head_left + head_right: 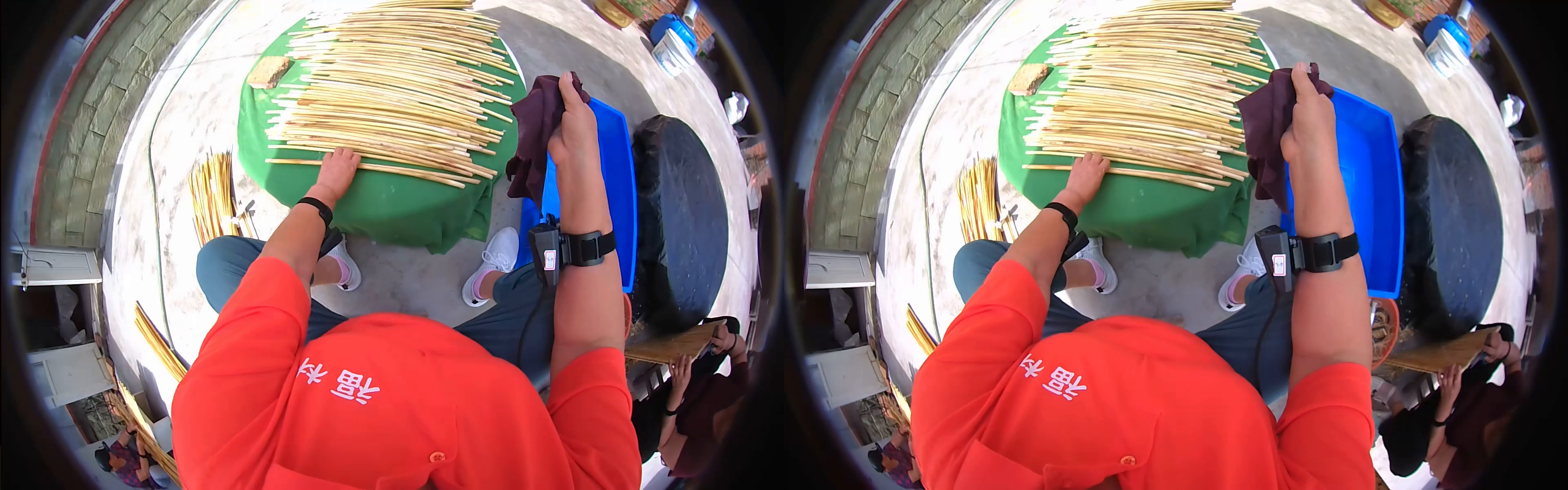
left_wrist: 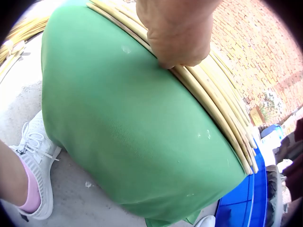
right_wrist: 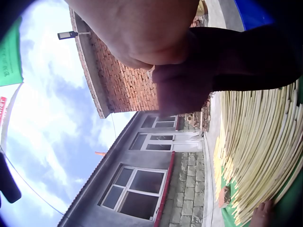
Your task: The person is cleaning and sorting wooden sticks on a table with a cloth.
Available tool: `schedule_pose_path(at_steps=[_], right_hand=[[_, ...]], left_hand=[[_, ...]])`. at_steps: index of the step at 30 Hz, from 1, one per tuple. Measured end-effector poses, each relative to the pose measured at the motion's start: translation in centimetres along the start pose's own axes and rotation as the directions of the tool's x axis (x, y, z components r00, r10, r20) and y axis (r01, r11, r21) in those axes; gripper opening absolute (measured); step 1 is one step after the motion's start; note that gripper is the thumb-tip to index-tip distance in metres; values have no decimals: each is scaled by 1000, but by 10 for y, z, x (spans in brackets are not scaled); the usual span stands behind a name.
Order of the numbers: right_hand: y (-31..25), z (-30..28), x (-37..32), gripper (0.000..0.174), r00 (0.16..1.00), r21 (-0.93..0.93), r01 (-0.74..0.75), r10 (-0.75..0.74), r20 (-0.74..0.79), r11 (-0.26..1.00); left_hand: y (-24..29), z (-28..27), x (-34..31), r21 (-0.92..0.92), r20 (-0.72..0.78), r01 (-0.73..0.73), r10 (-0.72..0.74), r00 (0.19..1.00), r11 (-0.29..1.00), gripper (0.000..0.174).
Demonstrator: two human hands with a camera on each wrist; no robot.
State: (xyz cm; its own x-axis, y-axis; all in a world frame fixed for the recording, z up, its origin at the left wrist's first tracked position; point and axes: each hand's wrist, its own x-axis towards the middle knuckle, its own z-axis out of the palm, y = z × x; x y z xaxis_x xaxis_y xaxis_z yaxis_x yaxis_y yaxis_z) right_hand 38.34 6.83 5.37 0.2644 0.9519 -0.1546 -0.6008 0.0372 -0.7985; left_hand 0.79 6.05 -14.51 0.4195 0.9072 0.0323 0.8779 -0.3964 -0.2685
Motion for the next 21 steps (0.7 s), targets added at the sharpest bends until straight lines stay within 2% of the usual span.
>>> schedule_pose_path(at_steps=[5, 10, 11, 12, 13, 15, 16, 17, 19, 20, 21], right_hand=[[2, 6, -3, 17, 999, 10, -35, 35, 8, 999], [5, 11, -5, 22, 999, 4, -6, 6, 39, 1000], [5, 13, -7, 22, 998, 4, 2, -3, 57, 1000], [3, 16, -11, 23, 999, 51, 35, -36, 4, 998], [2, 18, -13, 24, 996, 98, 73, -68, -52, 993], [1, 14, -9, 27, 988, 116, 146, -138, -73, 982], [2, 11, -6, 28, 982, 110, 184, -179, -55, 977], [-1, 12, -6, 29, 975, 104, 222, -219, -36, 969], [1, 32, -21, 33, 969, 86, 226, -233, 87, 970], [9, 42, -26, 35, 960, 124, 216, -234, 155, 969], [21, 41, -24, 41, 935, 101, 117, -143, 324, 988]], left_hand=[[2, 10, -12, -1, 26, 38, -38, 999, 999, 17], [-12, -8, -21, -63, 14, 84, -83, 996, 995, 17], [-19, -17, -20, -179, 2, 41, -42, 999, 983, 15], [-28, -30, -18, -289, -22, -8, 1, 1000, 957, 14], [-37, -45, -16, -281, -43, -5, -8, 999, 960, 14], [-56, -80, -10, -378, -157, 20, -85, 984, 926, 16], [-58, -110, -6, -410, -143, 112, -185, 972, 905, 13], [-61, -133, 0, -404, -168, 108, -189, 967, 908, 13], [-63, -175, 13, -668, -193, 182, -403, 895, 722, 7], [-59, -196, 18, -808, -195, 71, -379, 905, 586, 8], [-55, -205, 28, -933, -115, 20, -349, 930, 359, 10]])
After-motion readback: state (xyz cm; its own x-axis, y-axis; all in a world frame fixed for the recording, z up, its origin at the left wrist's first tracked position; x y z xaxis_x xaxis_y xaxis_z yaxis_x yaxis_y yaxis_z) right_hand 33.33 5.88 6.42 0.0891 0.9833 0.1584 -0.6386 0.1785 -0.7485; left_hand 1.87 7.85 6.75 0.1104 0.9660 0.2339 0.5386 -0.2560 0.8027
